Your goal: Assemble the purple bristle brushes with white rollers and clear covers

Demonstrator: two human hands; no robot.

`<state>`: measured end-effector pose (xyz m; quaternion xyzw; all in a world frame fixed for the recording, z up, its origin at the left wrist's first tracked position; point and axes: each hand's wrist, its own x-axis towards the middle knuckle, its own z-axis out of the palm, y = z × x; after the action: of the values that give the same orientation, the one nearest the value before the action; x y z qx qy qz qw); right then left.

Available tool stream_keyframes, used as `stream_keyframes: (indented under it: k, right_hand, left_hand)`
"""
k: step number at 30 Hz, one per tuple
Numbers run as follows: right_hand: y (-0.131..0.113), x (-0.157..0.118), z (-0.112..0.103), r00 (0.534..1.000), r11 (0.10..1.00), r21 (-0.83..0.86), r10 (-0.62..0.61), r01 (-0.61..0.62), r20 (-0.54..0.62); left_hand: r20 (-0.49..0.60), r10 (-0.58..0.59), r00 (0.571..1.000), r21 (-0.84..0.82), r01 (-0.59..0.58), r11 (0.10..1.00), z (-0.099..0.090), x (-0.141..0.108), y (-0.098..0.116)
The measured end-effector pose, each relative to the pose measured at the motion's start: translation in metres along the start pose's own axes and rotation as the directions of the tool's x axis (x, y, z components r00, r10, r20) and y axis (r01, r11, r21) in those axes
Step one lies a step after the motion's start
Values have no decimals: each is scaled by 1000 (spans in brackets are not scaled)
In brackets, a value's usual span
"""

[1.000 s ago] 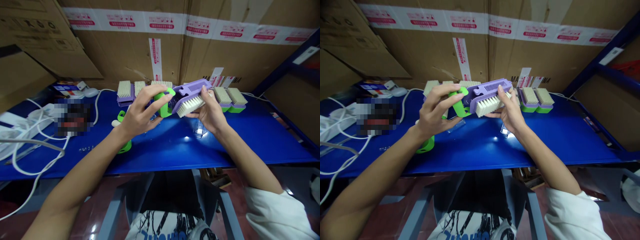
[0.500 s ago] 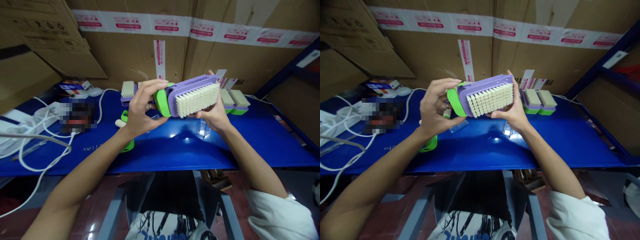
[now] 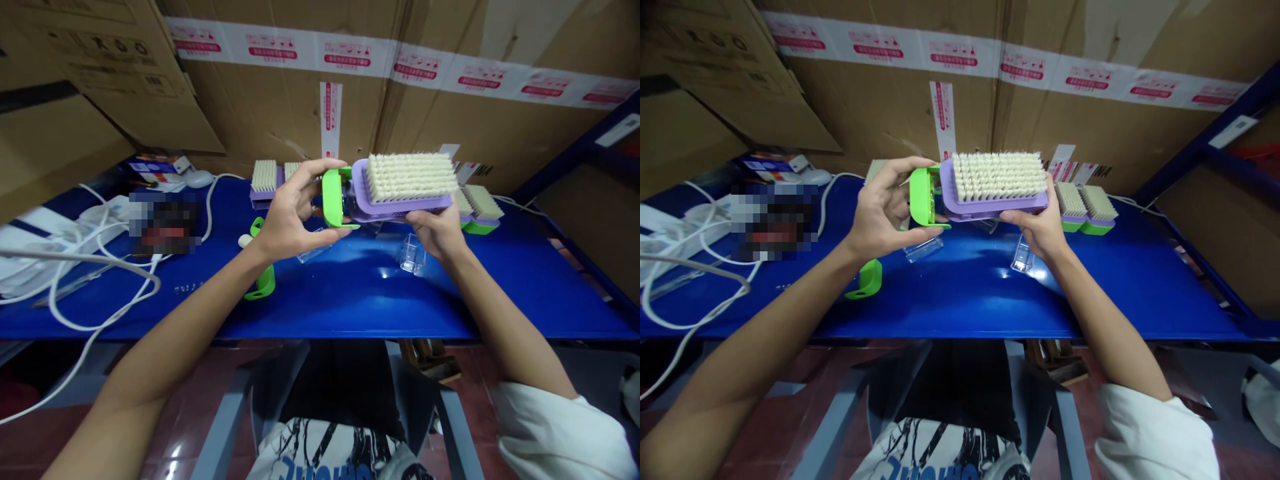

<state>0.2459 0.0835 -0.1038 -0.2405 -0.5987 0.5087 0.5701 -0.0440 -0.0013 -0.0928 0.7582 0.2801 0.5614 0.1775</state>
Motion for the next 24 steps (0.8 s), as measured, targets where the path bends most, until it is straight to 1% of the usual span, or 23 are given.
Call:
stream_keyframes:
  k: [4,8,12,14,18,20,24]
  right_hand:
    - [1,-3,3,997,995,-58,-76,76,9]
    - [0,-8,8,999,999,-34,-42,42,11]
    - [1,-8,11,1000,1000,12,-3,3,-12]
    - [1,-8,11,1000,1000,-2,6,-6,-7]
    - [2,-9,9,1000,999,-41,-19,19,4]
    - [2,-10,10,1000,999,-48,-21,22,2]
    - [1,-12,13,1000,999,-43,-21,20,-9]
  left_hand:
    - [-23,29,999,36,-28,999,4,1,-1]
    - [-2,92,996,48,-92,995,2,2,1]
    - [9,124,992,56,-125,991,-3,3,0]
    - [11,149,989,43,-149,988,-4,4,-2]
    - [-1,206,979,52,-206,977,-5,4,-7]
    - [13,198,980,76,-198,977,-6,3,-8]
    - [61,95,994,124,-102,987,-8,1,-6]
